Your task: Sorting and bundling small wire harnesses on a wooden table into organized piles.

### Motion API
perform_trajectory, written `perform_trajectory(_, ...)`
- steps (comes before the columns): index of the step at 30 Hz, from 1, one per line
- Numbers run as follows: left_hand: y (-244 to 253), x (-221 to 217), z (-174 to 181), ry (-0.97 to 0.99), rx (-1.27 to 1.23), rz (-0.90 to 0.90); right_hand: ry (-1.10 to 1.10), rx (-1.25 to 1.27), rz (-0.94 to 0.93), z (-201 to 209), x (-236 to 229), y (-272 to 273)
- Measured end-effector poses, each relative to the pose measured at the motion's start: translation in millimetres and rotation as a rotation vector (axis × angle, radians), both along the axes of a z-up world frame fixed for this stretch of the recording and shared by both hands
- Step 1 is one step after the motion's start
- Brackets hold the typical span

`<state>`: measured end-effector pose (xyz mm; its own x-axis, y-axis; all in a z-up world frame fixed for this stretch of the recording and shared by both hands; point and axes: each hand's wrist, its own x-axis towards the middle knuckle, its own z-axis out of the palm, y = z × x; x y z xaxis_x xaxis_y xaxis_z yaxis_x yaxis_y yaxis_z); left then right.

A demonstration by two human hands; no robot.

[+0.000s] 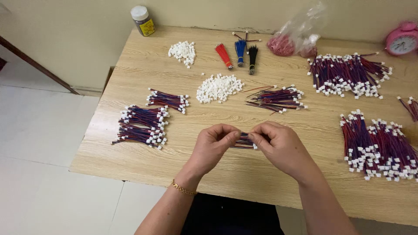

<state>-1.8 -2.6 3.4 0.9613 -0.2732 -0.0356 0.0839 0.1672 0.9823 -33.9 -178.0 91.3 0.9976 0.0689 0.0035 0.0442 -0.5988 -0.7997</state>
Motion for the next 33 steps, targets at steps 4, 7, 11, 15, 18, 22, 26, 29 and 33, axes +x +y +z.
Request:
perform_trajectory(4, -3.5, 1.8, -8.7, -0.031, 0.037, -0.003, 0.000, 0.018, -0.006, -2.3, 0.6, 0.1)
perform_trajectory(7, -6.9, -3.0, -5.5, -0.047, 0.052, 0.049, -0.030, 0.049, -0.033, -12.7, 1.4, -1.9)
perform_trajectory(11, -6.2, -10.5, 12.3, -0.194, 0.177, 0.165, 0.001, 0.062, -0.076, -6.6, 0.7, 5.8)
perform_trajectory(15, -3.6, -8.3, 8.7, -0.241, 0.209, 0.179, 0.004, -0.026, -0.023, -7.1, 4.5, 11.7)
perform_trajectory(18, -1.4, 9.9, -27.9, -0.191, 0.185, 0.063, -0.027, -0.026, -0.010, -38.3, 13.6, 4.1)
perform_trajectory(22, 16.9, 49.5, -10.3, -0.112, 0.219, 0.017, -0.037, -0.026, -0.080, -47.2, 22.8, 2.2)
perform_trajectory(26, 11.7, 106.0, -57.6, -0.195, 0.872, 0.125, -0.045, 0.031, -0.134, -51.9, 35.7, -0.4)
perform_trajectory(29, -1.8, 121.3, -63.4, -0.222, 1.084, 0.149, -0.027, 0.061, -0.143, -59.0, 47.4, -4.3)
perform_trajectory(33, -14.0, 129.3, -69.0, -0.226, 1.176, 0.212, 0.000, 0.069, -0.158, -67.4, 54.8, -8.1)
